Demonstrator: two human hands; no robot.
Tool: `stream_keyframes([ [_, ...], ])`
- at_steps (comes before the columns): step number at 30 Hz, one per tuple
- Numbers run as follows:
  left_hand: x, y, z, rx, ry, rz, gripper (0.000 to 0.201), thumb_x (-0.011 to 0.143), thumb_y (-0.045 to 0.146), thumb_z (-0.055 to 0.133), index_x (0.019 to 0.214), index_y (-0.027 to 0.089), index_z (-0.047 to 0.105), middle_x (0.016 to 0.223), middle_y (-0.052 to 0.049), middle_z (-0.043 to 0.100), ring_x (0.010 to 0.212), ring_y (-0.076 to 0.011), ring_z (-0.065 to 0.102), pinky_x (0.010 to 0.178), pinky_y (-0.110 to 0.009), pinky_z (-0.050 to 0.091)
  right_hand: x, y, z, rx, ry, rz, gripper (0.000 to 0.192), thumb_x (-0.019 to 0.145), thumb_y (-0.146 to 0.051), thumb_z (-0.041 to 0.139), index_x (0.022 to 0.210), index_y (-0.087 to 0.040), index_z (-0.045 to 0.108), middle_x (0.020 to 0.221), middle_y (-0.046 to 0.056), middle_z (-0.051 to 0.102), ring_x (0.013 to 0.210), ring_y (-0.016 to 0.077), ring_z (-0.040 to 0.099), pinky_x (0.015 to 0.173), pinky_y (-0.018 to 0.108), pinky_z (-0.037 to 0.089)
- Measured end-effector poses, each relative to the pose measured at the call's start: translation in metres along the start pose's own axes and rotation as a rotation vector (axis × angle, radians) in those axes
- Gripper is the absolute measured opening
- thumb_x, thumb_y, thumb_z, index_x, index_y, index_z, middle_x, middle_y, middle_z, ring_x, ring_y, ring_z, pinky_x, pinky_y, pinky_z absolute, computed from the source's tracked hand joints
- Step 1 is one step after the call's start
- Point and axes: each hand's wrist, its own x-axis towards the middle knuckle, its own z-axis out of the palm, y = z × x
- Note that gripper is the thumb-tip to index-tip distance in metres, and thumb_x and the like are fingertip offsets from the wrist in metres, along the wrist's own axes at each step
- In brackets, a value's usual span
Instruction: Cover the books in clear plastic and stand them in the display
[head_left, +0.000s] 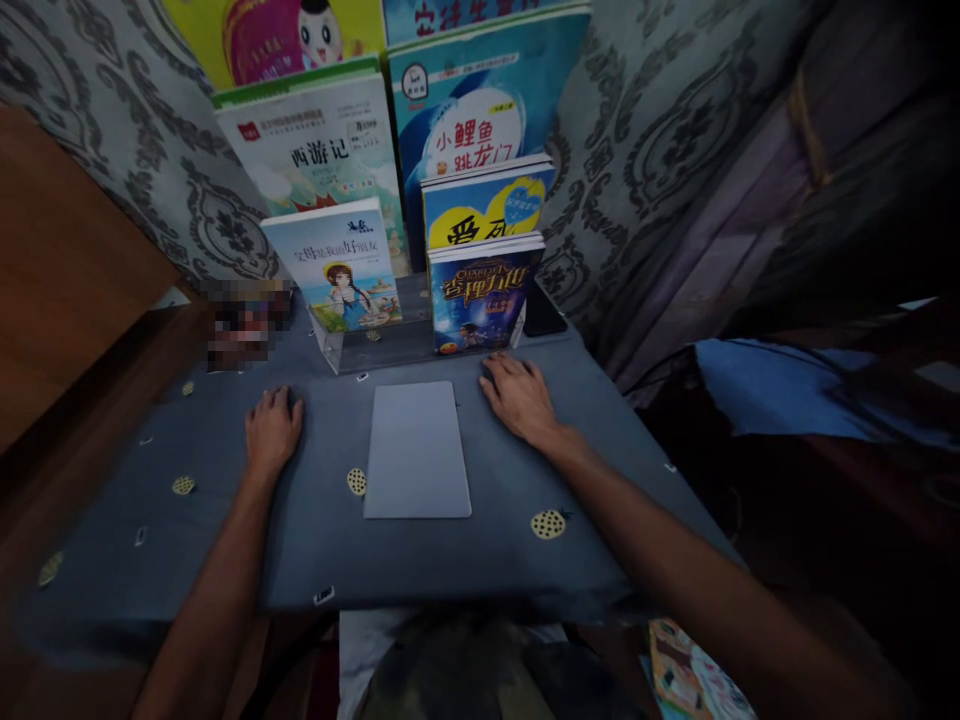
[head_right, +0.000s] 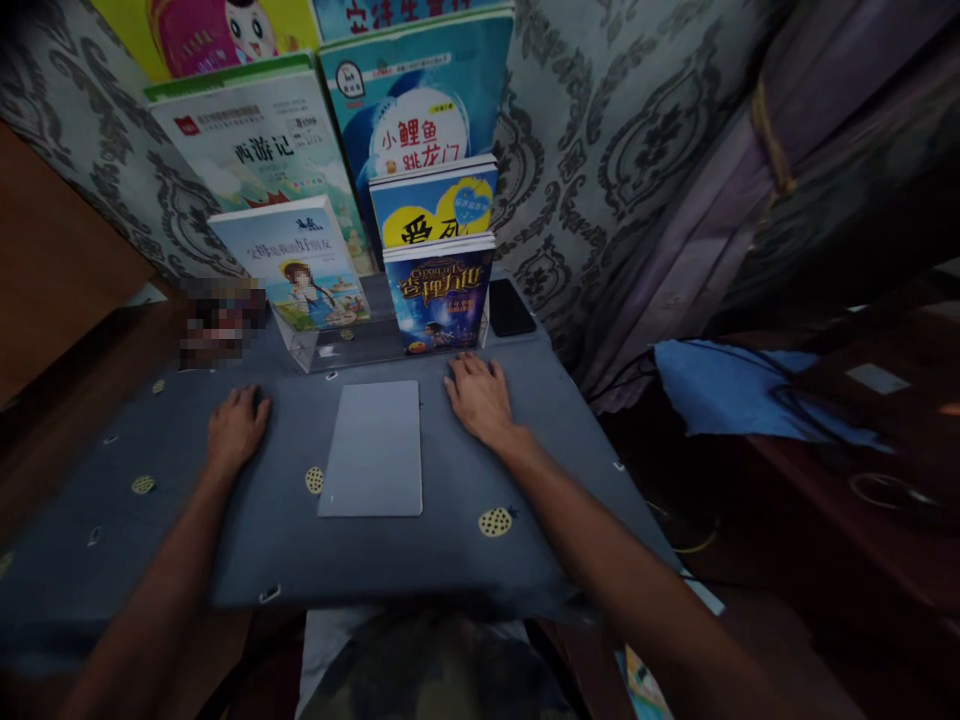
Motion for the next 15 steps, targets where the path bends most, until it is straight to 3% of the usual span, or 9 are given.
stream_keyframes([
  [3,-0.009,0.025,-0.004,-0.123,0.088,0.173,0.042,0.098,0.033,0.04,0.132,0.016,0.058,0.137,-0.018,0.061,0.134,-0.0335,0.053,0.111,-0.054,0.042,-0.009,-0.028,-0.003,0.027,-0.007,-0.08,0.038,0.103,-0.026,0.039,0.131,-0.013,0.062,0.143,0.018,0.061,0.136,0.0302,0.052,0.117,0.053,0.031],
  [7,-0.028,0.068,-0.004,-0.25,0.049,0.47,0.036,0.1,0.033,0.044,0.13,0.02,0.058,0.136,-0.014,0.062,0.124,-0.0299,0.058,0.108,-0.051,0.046,-0.022,-0.06,-0.004,0.099,-0.061,-0.193,0.038,0.103,-0.027,0.042,0.134,-0.016,0.06,0.142,0.015,0.062,0.128,0.0297,0.057,0.113,0.05,0.037],
  [10,-0.039,0.089,-0.001,-0.257,0.011,0.554,0.034,0.101,0.028,0.043,0.129,0.019,0.059,0.13,-0.014,0.065,0.115,-0.0291,0.063,0.101,-0.05,0.051,-0.026,-0.065,-0.003,0.123,-0.069,-0.189,0.042,0.101,-0.026,0.043,0.139,-0.015,0.057,0.148,0.017,0.056,0.129,0.0324,0.056,0.111,0.051,0.041],
  [15,-0.045,0.1,0.006,-0.327,0.032,0.583,0.029,0.103,0.025,0.04,0.125,0.021,0.06,0.124,-0.012,0.067,0.11,-0.024,0.067,0.096,-0.041,0.057,-0.024,-0.054,0.006,0.278,-0.077,-0.211,0.045,0.098,-0.021,0.044,0.14,-0.01,0.056,0.147,0.02,0.056,0.135,0.0292,0.053,0.114,0.046,0.044],
])
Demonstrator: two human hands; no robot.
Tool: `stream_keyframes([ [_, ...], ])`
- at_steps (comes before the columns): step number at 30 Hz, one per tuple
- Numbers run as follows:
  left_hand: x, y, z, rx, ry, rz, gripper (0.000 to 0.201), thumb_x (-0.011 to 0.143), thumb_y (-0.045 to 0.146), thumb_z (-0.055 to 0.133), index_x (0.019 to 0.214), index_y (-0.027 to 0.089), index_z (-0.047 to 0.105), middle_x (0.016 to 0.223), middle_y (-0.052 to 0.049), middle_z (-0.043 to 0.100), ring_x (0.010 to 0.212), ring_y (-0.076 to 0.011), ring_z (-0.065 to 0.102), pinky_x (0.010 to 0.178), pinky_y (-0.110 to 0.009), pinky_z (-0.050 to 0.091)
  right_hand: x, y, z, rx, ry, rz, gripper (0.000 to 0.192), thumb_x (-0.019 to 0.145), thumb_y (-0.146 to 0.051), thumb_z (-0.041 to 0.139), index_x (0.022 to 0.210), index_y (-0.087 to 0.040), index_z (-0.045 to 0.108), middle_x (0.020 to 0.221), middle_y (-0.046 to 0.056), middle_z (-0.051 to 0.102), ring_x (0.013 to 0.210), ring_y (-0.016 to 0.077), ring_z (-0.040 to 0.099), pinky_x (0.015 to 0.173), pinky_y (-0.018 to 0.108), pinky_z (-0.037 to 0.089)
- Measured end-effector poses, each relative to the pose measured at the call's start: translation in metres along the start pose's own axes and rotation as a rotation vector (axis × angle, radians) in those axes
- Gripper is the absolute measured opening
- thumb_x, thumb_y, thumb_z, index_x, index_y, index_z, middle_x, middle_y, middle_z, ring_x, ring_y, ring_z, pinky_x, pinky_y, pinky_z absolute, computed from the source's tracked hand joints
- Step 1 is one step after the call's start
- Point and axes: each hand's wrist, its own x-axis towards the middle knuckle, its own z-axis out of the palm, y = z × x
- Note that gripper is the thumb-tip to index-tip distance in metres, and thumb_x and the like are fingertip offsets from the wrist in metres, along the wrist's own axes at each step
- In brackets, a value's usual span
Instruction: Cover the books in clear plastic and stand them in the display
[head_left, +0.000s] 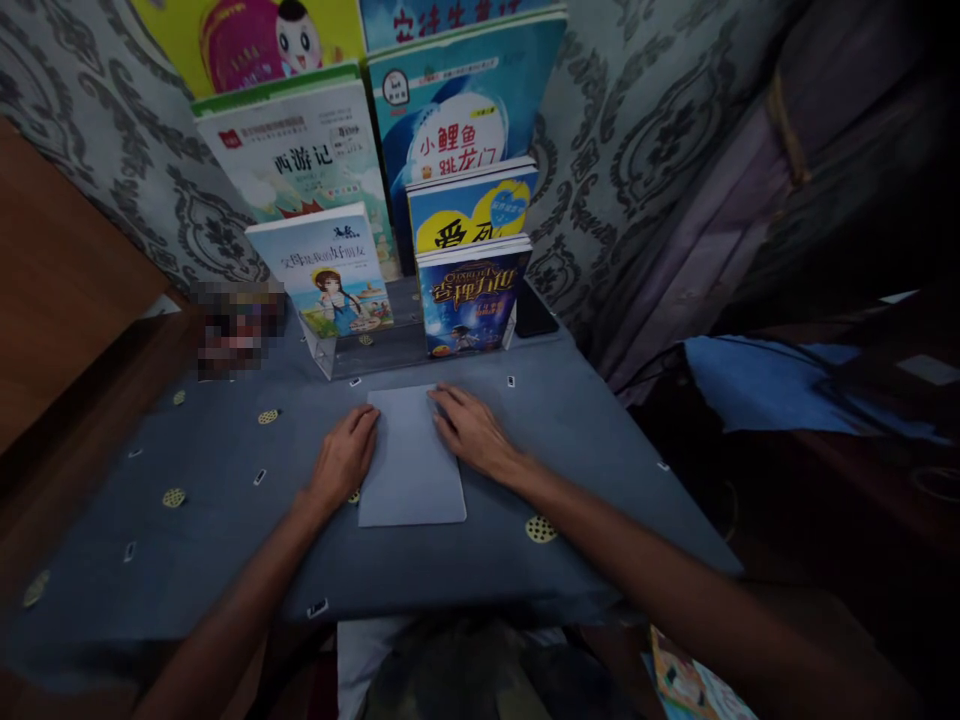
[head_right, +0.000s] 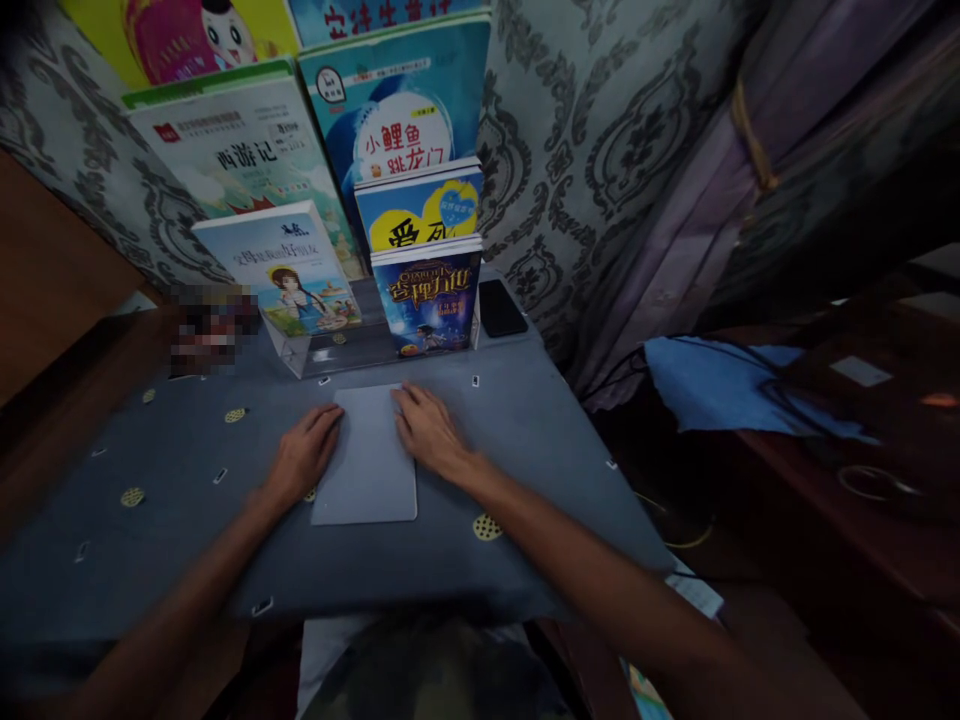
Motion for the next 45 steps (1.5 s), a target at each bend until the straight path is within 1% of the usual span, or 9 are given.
stream_keyframes([
  [5,0.003,0.01,0.007,-0.009,0.047,0.018,0.026,0.104,0.029,0.042,0.122,0.023,0.06,0.123,-0.01,0.067,0.112,-0.0231,0.068,0.098,-0.04,0.058,0.005,0.007,0.01,0.098,0.047,-0.025,0.045,0.096,-0.021,0.046,0.137,-0.008,0.058,0.146,0.021,0.056,0.14,0.029,0.049,0.119,0.047,0.039],
  [9,0.008,0.017,0.01,0.002,0.042,0.016,0.026,0.104,0.027,0.042,0.119,0.022,0.062,0.123,-0.011,0.067,0.108,-0.0223,0.069,0.094,-0.038,0.059,0.007,0.015,0.014,0.119,0.07,-0.03,0.045,0.095,-0.021,0.047,0.137,-0.012,0.058,0.147,0.019,0.056,0.141,0.0281,0.048,0.119,0.048,0.039],
  [14,0.025,0.032,0.008,0.102,-0.023,-0.005,0.024,0.102,0.024,0.044,0.112,0.022,0.066,0.118,-0.009,0.069,0.102,-0.0221,0.068,0.093,-0.038,0.056,0.007,0.026,0.011,0.089,0.075,0.001,0.043,0.095,-0.019,0.048,0.136,-0.017,0.06,0.15,0.017,0.054,0.144,0.0275,0.045,0.12,0.051,0.035],
  [17,0.039,0.038,0.005,0.209,-0.078,-0.06,0.022,0.101,0.024,0.047,0.107,0.022,0.068,0.112,-0.009,0.071,0.098,-0.0243,0.067,0.089,-0.039,0.055,0.007,0.023,0.003,0.008,0.05,0.03,0.039,0.096,-0.018,0.047,0.132,-0.016,0.062,0.148,0.018,0.056,0.145,0.0303,0.043,0.121,0.059,0.028],
  [21,0.048,0.031,0.004,0.181,-0.051,-0.104,0.023,0.1,0.022,0.046,0.104,0.02,0.068,0.108,-0.009,0.072,0.1,-0.0254,0.064,0.088,-0.038,0.054,0.011,0.002,-0.003,-0.076,0.044,-0.047,0.038,0.097,-0.013,0.044,0.129,-0.015,0.064,0.15,0.019,0.054,0.151,0.0304,0.033,0.123,0.061,0.021],
  [24,0.045,0.017,0.008,0.056,0.008,-0.078,0.025,0.099,0.021,0.045,0.108,0.02,0.068,0.11,-0.009,0.073,0.102,-0.0248,0.065,0.093,-0.039,0.053,0.02,-0.018,0.003,-0.022,-0.053,-0.174,0.044,0.096,-0.009,0.043,0.137,-0.013,0.057,0.151,0.017,0.054,0.148,0.0253,0.04,0.125,0.051,0.026],
  [29,0.04,0.003,0.014,-0.092,0.054,-0.053,0.026,0.096,0.021,0.046,0.11,0.021,0.069,0.113,-0.008,0.075,0.106,-0.0253,0.068,0.098,-0.043,0.054,0.033,-0.03,0.018,0.032,-0.133,-0.199,0.054,0.097,-0.009,0.037,0.15,-0.005,0.042,0.156,0.021,0.047,0.149,0.0247,0.038,0.126,0.047,0.028],
  [35,0.042,0.003,0.015,-0.071,0.038,-0.087,0.023,0.096,0.025,0.049,0.105,0.021,0.07,0.112,-0.009,0.075,0.106,-0.0271,0.069,0.097,-0.046,0.054,0.036,-0.012,0.018,0.011,-0.138,-0.155,0.051,0.102,-0.019,0.038,0.152,-0.008,0.041,0.156,0.02,0.046,0.151,0.0248,0.036,0.127,0.049,0.024],
  [45,0.041,0.006,0.012,-0.057,0.032,-0.06,0.022,0.096,0.02,0.05,0.105,0.018,0.069,0.114,-0.011,0.075,0.106,-0.0285,0.067,0.095,-0.047,0.054,0.015,0.023,-0.007,-0.075,-0.074,-0.042,0.05,0.101,-0.026,0.046,0.148,-0.007,0.047,0.154,0.022,0.049,0.148,0.0276,0.04,0.125,0.053,0.023],
])
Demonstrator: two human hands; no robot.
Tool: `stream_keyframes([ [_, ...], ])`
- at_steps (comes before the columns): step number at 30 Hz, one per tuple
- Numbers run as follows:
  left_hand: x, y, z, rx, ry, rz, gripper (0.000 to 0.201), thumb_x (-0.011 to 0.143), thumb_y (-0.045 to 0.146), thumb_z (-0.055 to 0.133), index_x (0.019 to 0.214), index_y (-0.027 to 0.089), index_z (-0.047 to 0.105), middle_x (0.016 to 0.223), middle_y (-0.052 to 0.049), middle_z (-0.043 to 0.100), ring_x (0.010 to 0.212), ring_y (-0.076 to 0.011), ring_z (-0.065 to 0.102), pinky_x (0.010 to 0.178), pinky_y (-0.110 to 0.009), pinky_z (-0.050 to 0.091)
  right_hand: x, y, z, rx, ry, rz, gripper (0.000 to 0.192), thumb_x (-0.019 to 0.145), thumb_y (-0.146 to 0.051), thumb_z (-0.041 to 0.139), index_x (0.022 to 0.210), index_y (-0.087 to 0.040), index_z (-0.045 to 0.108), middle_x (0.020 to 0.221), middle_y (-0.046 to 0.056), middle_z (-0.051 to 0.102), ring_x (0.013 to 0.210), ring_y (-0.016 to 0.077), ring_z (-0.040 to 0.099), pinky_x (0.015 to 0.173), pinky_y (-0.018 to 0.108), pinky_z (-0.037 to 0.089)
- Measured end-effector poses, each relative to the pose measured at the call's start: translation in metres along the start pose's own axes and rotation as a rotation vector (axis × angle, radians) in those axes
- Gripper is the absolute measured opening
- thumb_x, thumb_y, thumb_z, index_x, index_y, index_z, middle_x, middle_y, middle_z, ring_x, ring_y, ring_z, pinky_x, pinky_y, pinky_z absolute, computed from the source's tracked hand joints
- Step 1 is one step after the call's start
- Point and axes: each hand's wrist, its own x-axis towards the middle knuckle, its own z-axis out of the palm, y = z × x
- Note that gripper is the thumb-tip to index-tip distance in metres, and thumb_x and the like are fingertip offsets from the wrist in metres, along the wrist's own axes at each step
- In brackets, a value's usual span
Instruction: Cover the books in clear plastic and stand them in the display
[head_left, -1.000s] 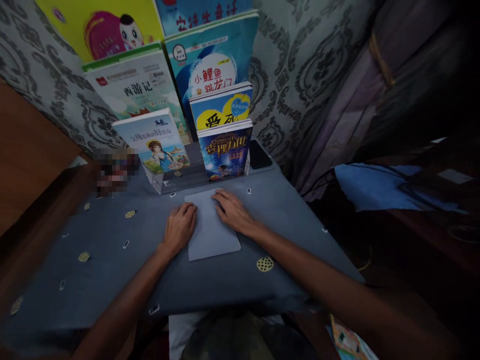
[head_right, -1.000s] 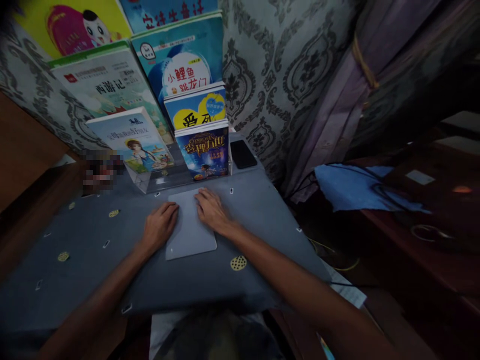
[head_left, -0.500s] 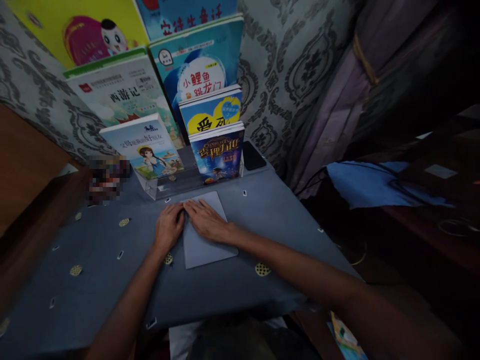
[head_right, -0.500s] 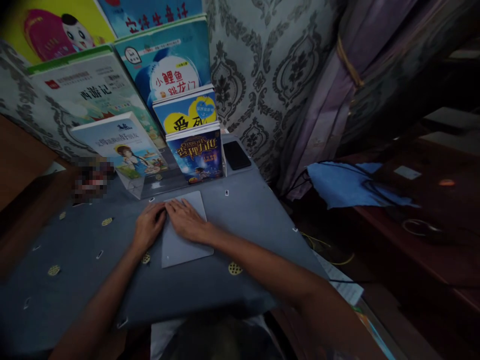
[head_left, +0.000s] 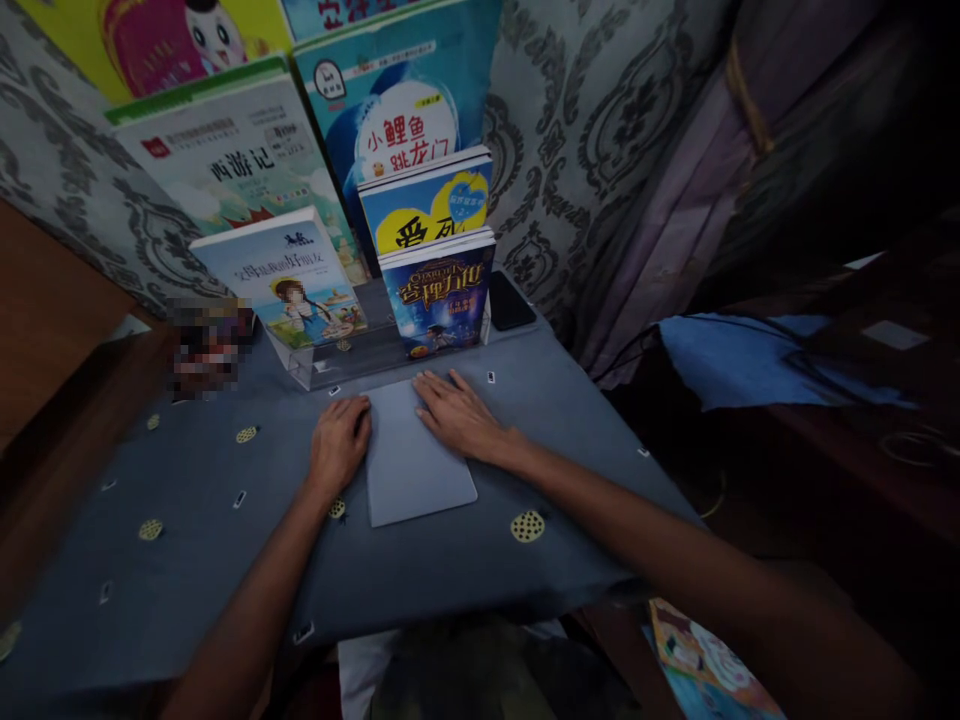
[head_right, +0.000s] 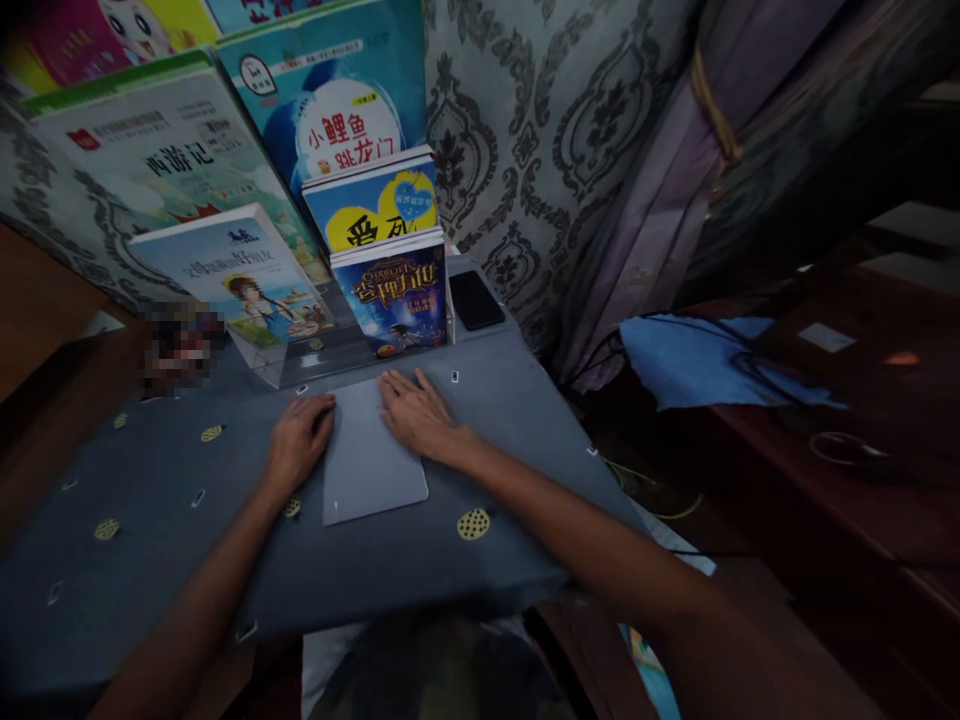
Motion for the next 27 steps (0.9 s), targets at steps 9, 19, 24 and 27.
stream_keyframes([
  [9,0.001,0.01,0.001,0.05,-0.042,-0.009,0.029,0.099,0.028,0.047,0.116,0.019,0.069,0.126,-0.014,0.071,0.121,-0.0322,0.062,0.099,-0.053,0.051,-0.005,0.01,-0.008,0.069,0.011,0.028,0.05,0.101,-0.026,0.044,0.147,-0.008,0.048,0.152,0.02,0.052,0.147,0.0266,0.043,0.124,0.051,0.028],
  [19,0.022,0.027,0.016,0.076,-0.191,0.175,0.044,0.093,0.012,0.042,0.132,0.016,0.064,0.139,-0.013,0.065,0.13,-0.0276,0.06,0.111,-0.052,0.044,0.001,0.018,-0.01,0.156,0.013,0.056,0.048,0.099,-0.012,0.038,0.144,-0.013,0.054,0.148,0.015,0.057,0.14,0.0237,0.05,0.122,0.05,0.031],
  [24,0.03,0.04,0.023,-0.022,-0.245,0.282,0.044,0.094,0.015,0.045,0.133,0.021,0.064,0.14,-0.01,0.065,0.133,-0.026,0.057,0.111,-0.052,0.043,0.001,0.017,-0.012,0.159,0.008,0.045,0.049,0.098,-0.009,0.037,0.145,-0.012,0.052,0.148,0.015,0.057,0.142,0.0229,0.048,0.121,0.047,0.03],
  [27,0.028,0.049,0.022,-0.084,-0.258,0.342,0.039,0.097,0.019,0.046,0.129,0.023,0.067,0.137,-0.01,0.067,0.132,-0.026,0.058,0.11,-0.053,0.043,0.001,0.018,-0.012,0.154,0.019,0.048,0.047,0.099,-0.009,0.037,0.142,-0.012,0.055,0.147,0.015,0.058,0.141,0.0229,0.05,0.121,0.046,0.031],
])
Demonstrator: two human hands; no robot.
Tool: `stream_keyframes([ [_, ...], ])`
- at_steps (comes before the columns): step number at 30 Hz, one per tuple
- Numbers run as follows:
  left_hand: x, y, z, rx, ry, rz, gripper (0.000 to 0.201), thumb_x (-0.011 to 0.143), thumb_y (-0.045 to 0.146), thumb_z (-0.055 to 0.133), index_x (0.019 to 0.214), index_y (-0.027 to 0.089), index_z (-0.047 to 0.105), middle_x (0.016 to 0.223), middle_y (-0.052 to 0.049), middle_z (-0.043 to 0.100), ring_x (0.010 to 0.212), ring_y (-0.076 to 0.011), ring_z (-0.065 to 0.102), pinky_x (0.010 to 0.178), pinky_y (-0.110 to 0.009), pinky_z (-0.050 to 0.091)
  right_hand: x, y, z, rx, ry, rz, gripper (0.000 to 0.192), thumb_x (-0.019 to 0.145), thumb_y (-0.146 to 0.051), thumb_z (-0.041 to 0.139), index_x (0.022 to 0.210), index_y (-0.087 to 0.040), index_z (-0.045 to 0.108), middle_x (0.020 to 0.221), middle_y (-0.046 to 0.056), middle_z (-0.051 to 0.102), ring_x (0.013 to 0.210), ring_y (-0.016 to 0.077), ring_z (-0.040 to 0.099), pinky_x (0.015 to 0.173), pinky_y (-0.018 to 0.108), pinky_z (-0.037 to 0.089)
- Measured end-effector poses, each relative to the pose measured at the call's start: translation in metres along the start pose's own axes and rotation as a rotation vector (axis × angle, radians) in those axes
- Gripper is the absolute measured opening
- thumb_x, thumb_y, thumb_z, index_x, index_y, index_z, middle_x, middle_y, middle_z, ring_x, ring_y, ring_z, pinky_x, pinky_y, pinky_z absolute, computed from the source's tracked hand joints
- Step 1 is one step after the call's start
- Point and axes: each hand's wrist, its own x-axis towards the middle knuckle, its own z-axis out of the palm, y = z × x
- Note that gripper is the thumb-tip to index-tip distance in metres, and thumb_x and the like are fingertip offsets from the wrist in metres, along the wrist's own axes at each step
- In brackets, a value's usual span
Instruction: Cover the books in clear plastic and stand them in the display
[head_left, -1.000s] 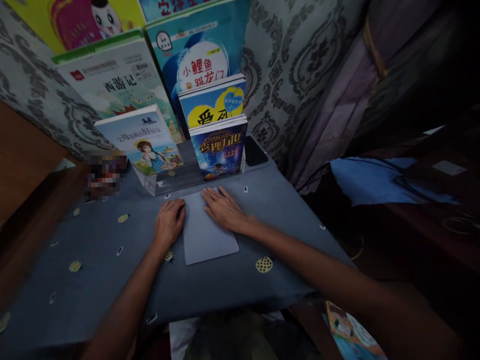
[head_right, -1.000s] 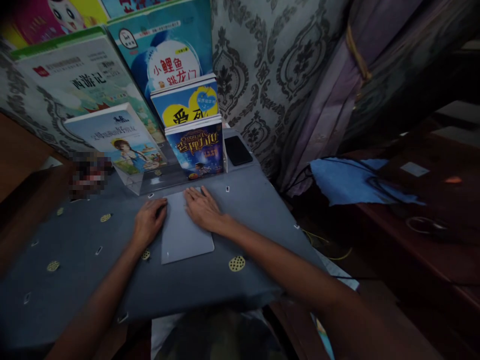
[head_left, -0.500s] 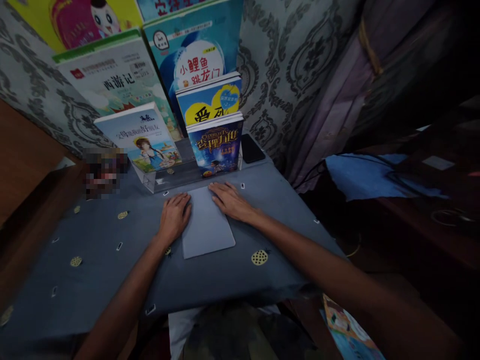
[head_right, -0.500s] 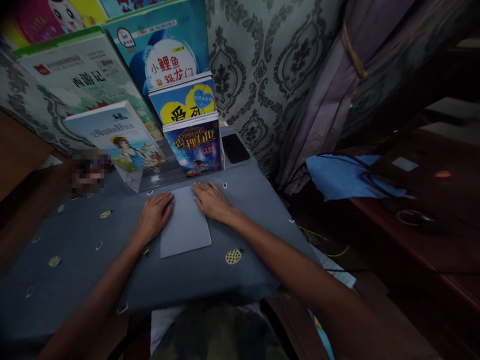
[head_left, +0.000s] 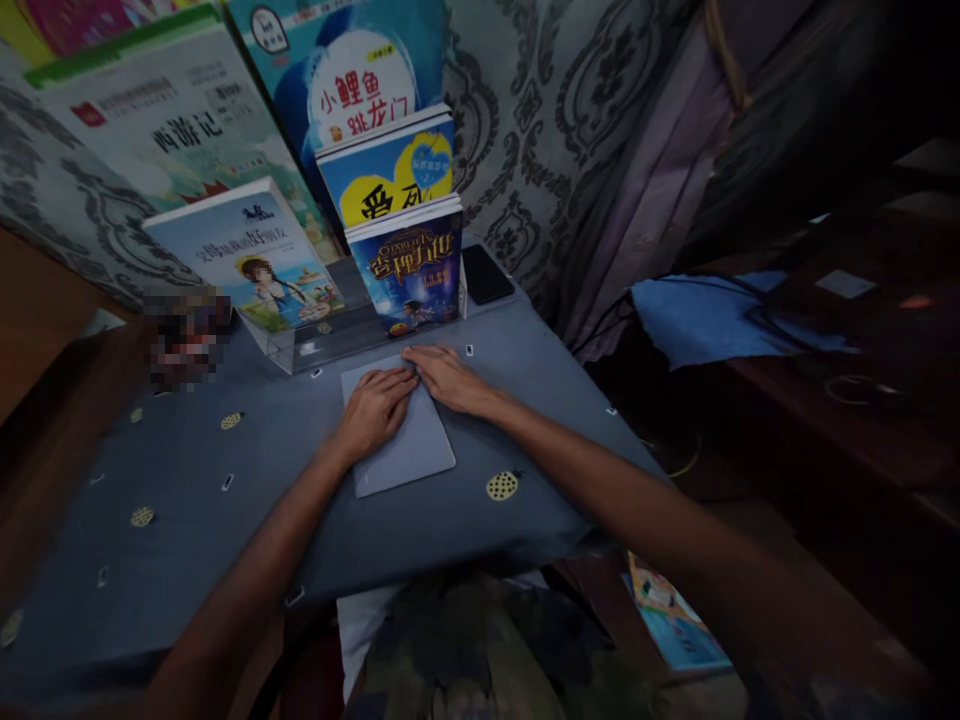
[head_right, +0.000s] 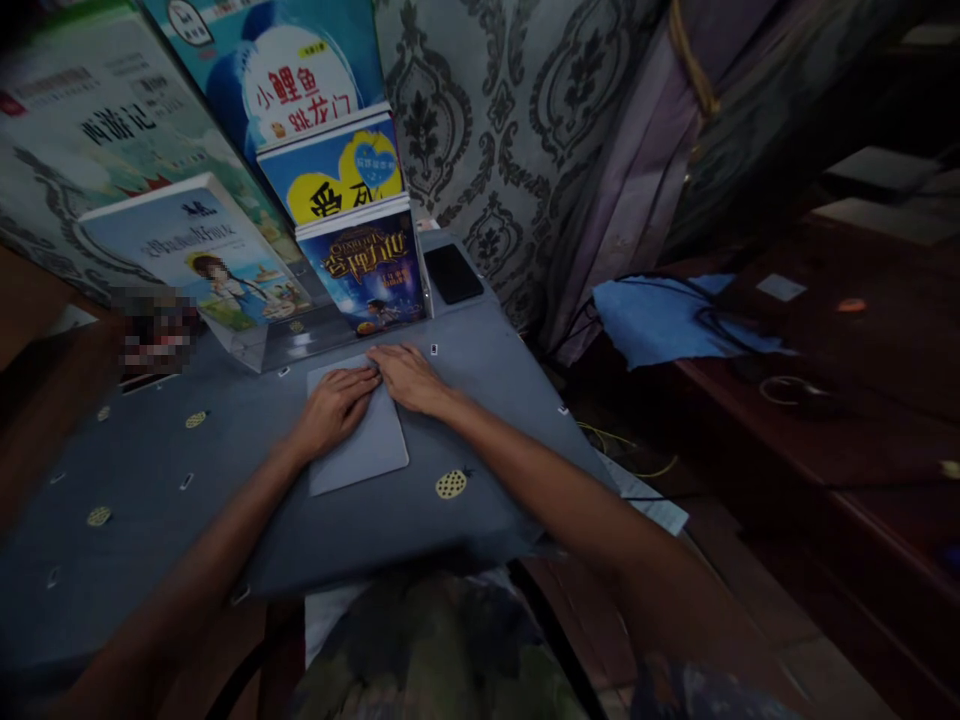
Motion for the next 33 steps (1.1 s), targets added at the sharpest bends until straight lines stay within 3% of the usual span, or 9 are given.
stream_keyframes([
  [8,-0.013,0.021,-0.004,-0.106,-0.034,0.158,0.035,0.098,0.02,0.048,0.123,0.022,0.071,0.126,-0.01,0.072,0.126,-0.0263,0.062,0.105,-0.051,0.047,0.001,0.002,0.004,-0.017,0.01,-0.008,0.047,0.097,-0.015,0.043,0.143,-0.013,0.054,0.15,0.014,0.056,0.142,0.0252,0.048,0.122,0.047,0.029],
  [14,-0.023,0.037,-0.009,-0.193,-0.091,0.21,0.036,0.098,0.02,0.048,0.127,0.025,0.069,0.131,-0.009,0.07,0.13,-0.0254,0.06,0.108,-0.052,0.046,0.0,0.004,0.006,-0.003,0.022,-0.034,0.048,0.096,-0.016,0.044,0.143,-0.017,0.054,0.152,0.011,0.054,0.143,0.0271,0.046,0.121,0.052,0.029],
  [19,-0.032,0.049,-0.014,-0.218,-0.126,0.265,0.036,0.097,0.017,0.049,0.126,0.024,0.069,0.132,-0.009,0.07,0.129,-0.0243,0.06,0.11,-0.05,0.045,-0.002,0.002,0.004,-0.027,0.013,-0.016,0.046,0.099,-0.016,0.043,0.143,-0.014,0.054,0.152,0.012,0.054,0.143,0.0252,0.046,0.122,0.049,0.028],
  [25,-0.039,0.054,-0.014,-0.245,-0.132,0.313,0.038,0.098,0.022,0.053,0.135,0.027,0.063,0.136,-0.008,0.067,0.13,-0.0245,0.059,0.11,-0.05,0.045,-0.001,0.004,0.007,-0.03,0.035,-0.044,0.044,0.099,-0.016,0.043,0.142,-0.016,0.055,0.152,0.011,0.054,0.143,0.0246,0.046,0.121,0.052,0.029],
  [33,-0.037,0.057,-0.014,-0.161,-0.076,0.353,0.027,0.103,0.028,0.051,0.124,0.021,0.067,0.132,-0.008,0.07,0.125,-0.0229,0.062,0.107,-0.045,0.049,-0.003,0.003,0.007,-0.05,0.045,-0.063,0.042,0.099,-0.016,0.043,0.138,-0.013,0.058,0.151,0.015,0.055,0.143,0.0256,0.047,0.121,0.052,0.03],
])
